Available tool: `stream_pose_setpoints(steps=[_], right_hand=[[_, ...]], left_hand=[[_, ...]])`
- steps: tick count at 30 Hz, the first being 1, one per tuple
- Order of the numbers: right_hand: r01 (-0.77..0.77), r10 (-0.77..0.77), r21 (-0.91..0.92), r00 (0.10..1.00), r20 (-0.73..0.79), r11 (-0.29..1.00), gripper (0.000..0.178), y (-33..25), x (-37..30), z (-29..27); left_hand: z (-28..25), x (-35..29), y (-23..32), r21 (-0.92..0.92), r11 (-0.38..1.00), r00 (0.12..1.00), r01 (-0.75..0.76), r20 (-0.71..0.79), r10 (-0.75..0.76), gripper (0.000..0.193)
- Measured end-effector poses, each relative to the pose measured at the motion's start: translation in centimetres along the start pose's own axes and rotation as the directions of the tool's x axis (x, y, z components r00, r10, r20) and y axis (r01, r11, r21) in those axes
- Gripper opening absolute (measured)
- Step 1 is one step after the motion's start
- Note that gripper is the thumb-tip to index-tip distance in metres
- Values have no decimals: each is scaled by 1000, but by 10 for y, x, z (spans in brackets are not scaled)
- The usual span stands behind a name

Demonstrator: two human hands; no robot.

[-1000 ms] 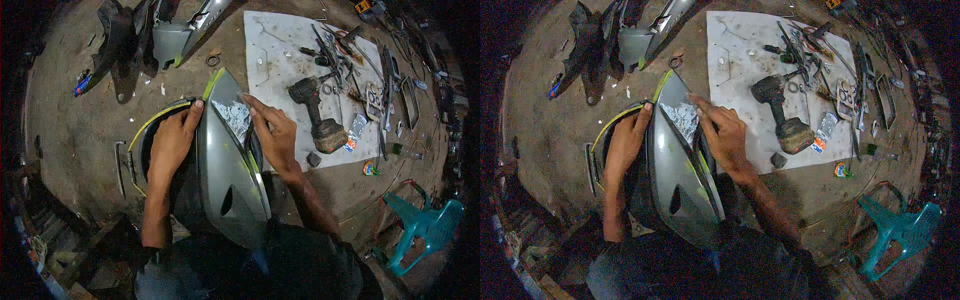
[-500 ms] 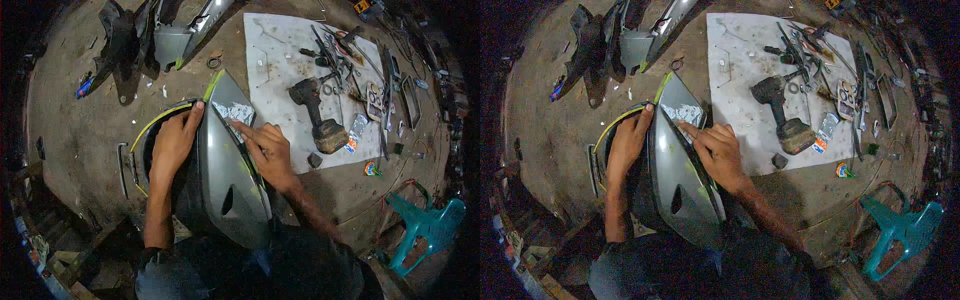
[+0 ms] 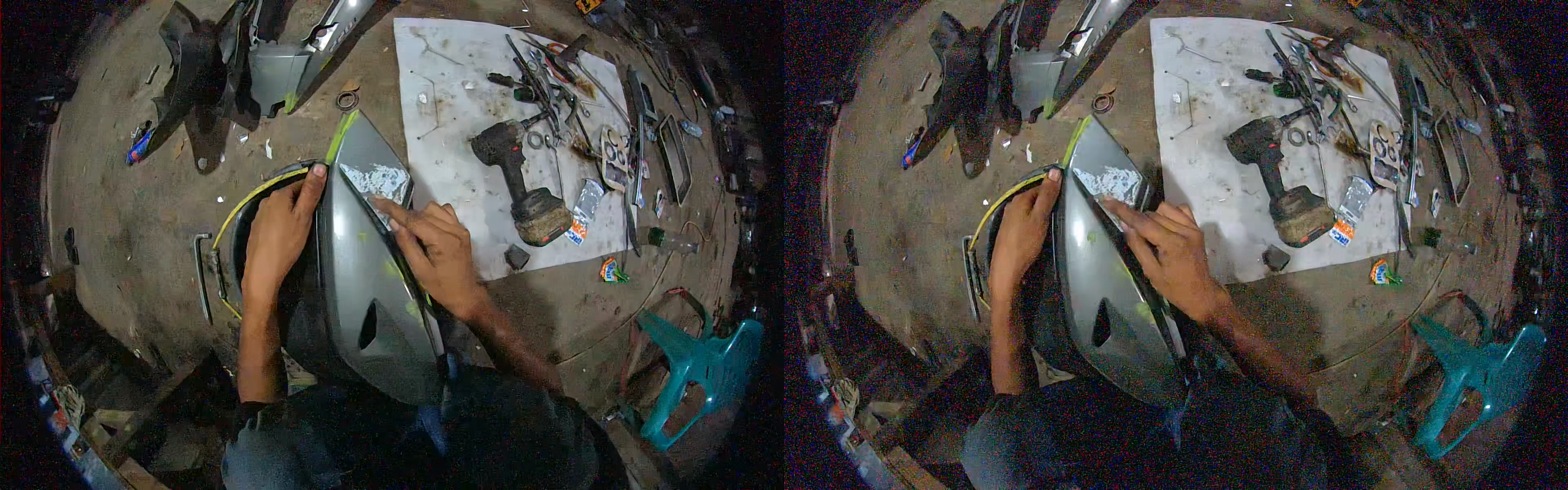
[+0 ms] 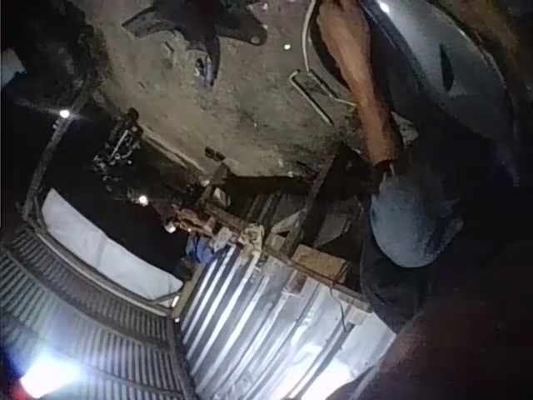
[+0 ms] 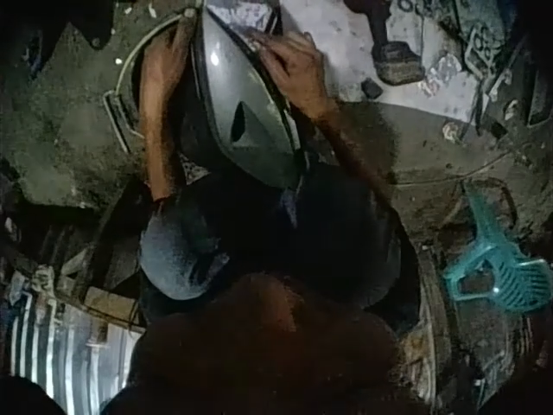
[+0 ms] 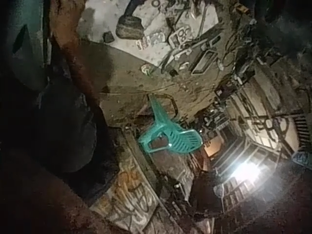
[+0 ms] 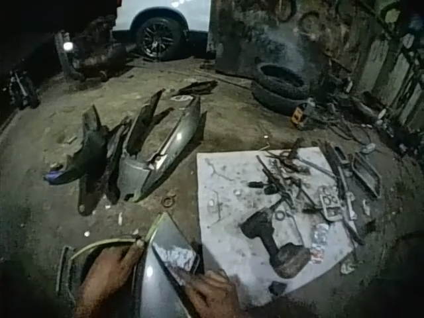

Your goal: Applying and smoothing putty to a motorcycle fairing for repair.

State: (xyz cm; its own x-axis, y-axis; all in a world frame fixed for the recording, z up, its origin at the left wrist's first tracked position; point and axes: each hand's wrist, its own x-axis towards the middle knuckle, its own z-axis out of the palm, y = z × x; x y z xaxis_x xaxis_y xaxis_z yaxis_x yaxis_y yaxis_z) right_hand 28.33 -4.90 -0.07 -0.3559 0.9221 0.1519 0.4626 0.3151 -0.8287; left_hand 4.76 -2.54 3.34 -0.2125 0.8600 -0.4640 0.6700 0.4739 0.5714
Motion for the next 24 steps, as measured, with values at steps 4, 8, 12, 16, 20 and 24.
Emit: stream_pose_setpoints(steps=[4,8,12,16,20,24], right_hand=[[-371,369,396,926,84,840,32,-7,-5,-8],[-411,472,518,882,16,750,41,6,-11,-30],[-360,476,627,879,-21,691,37,31,-18,-47],[-337,532,637,835,-137,693,36,50,-30,-60],[-379,573,668,815,-87,641,37,61,-37,-56],[-357,547,682,834,-76,638,36,61,-39,-45]], left_hand=[[3,-5,0,14,999,997,-33,-72,34,77],[-1,-14,-4,62,978,966,-198,-158,206,64],[-9,-35,15,166,965,932,-204,-268,243,48],[-10,-58,28,228,882,853,-413,-243,462,37],[2,-74,34,383,757,810,-529,-39,585,49],[14,-70,33,524,670,801,-526,42,597,65]])
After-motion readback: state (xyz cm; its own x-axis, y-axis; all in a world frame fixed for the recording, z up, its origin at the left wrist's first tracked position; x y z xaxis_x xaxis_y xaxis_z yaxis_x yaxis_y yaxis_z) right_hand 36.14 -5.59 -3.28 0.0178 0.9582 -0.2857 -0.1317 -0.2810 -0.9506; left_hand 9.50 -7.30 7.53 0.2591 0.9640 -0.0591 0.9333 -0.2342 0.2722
